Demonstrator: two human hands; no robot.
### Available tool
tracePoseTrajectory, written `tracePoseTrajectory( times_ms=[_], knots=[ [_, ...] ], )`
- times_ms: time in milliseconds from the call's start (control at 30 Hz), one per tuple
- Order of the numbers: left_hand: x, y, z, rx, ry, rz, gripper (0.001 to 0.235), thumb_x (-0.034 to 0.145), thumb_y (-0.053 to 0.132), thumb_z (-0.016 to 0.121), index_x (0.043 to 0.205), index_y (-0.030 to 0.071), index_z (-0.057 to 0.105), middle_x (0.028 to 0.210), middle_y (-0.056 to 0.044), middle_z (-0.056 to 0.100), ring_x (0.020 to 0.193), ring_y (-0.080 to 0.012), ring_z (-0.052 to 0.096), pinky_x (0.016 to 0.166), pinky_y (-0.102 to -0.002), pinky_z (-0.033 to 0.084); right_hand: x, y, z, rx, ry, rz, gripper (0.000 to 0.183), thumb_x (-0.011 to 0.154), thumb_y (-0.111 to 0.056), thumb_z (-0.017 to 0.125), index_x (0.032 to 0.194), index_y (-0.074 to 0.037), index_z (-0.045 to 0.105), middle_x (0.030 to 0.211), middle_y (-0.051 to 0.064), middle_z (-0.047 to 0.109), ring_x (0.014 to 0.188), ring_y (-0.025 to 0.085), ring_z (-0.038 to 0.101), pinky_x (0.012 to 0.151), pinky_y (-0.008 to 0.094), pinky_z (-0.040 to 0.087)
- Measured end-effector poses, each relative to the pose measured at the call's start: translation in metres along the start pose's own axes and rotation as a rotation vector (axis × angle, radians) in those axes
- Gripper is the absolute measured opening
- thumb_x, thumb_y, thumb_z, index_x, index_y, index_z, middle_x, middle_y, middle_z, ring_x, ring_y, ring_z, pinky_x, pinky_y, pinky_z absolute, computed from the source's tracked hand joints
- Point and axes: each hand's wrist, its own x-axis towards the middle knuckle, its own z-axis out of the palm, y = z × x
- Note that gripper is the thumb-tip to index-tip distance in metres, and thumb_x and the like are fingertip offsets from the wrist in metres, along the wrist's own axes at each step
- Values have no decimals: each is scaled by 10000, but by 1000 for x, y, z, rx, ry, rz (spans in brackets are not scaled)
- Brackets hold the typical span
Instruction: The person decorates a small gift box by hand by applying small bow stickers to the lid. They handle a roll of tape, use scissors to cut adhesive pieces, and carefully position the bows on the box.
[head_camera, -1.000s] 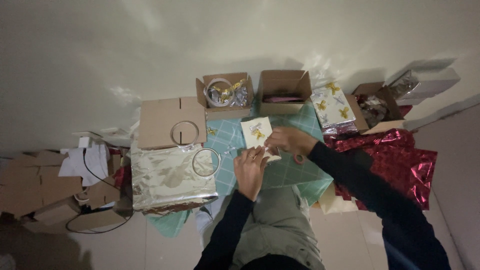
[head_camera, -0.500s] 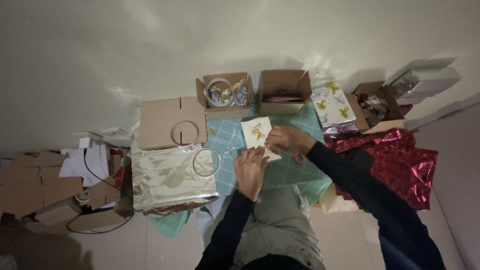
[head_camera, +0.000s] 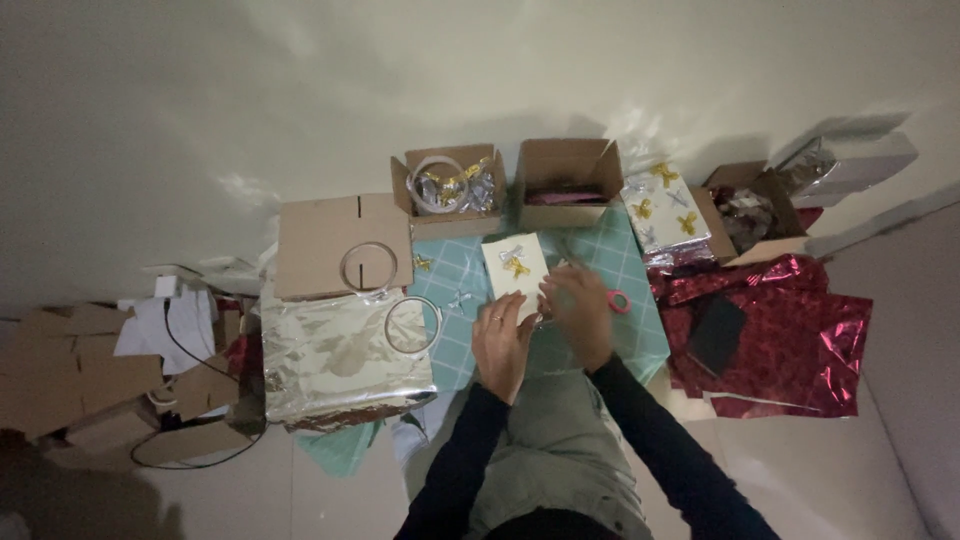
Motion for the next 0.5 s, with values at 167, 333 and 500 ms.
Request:
tracePoseTrajectory(
  times_ms=[167, 333, 500],
  knots=[
    [-4, -3, 4, -94, 40, -60, 433, 883, 369, 783, 1240, 163, 651, 1269, -14, 664, 1148, -219, 648, 808, -360, 503, 31, 2, 32, 37, 1, -52, 163, 828, -263, 865, 931, -167, 782, 965, 21, 749, 957, 208, 710, 861, 323, 518],
    [-3, -4, -6, -273, 16, -172, 496, 838, 307, 835, 1262, 145, 636, 1298, -38, 644, 1182, -256, 641, 849, -391, 503, 63, -15, 9, 111, -219, 0, 124, 798, -183, 818, 915, -206, 781, 970, 13, 715, 912, 244, 685, 795, 368, 537],
    [15, -12, -21, -405, 49, -167, 277, 1002, 130, 630, 1275, 85, 621, 1304, -115, 611, 1238, -352, 611, 999, -459, 479, 90, -20, -17, 203, -614, 481, 213, 928, -253, 713, 1120, -162, 727, 1141, 81, 662, 1148, 290, 614, 992, 423, 460]
  ],
)
